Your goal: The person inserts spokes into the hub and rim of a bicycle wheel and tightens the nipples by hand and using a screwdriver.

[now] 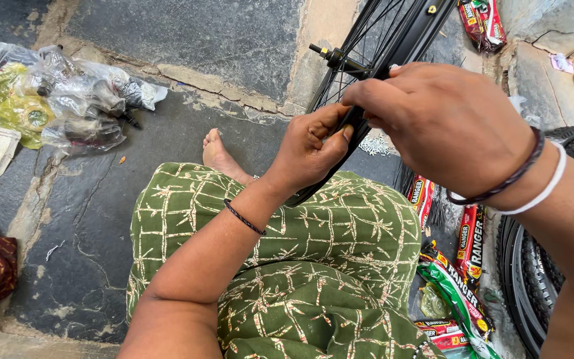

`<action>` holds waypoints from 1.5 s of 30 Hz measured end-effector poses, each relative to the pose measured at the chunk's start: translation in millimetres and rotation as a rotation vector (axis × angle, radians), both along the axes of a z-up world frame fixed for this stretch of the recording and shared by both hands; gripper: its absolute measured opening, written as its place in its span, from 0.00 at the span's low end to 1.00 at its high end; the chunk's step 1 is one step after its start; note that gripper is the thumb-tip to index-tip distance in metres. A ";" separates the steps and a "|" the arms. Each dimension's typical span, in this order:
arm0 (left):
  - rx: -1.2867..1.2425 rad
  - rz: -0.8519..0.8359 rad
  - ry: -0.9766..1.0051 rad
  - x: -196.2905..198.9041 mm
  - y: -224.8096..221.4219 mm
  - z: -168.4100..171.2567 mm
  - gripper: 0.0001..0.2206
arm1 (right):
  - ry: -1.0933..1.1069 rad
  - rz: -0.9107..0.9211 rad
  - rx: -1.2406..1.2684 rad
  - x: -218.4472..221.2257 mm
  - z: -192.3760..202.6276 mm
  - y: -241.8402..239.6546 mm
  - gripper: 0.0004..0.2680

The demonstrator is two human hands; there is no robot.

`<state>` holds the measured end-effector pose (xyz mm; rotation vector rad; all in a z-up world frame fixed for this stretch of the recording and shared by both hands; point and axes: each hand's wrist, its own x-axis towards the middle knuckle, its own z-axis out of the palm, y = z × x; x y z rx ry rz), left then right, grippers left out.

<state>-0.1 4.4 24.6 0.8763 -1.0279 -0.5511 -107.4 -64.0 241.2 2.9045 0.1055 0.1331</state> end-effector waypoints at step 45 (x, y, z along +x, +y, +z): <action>-0.074 0.151 -0.075 21.0 13.9 -19.5 0.16 | -0.189 0.139 -0.715 20.5 -47.0 48.9 0.10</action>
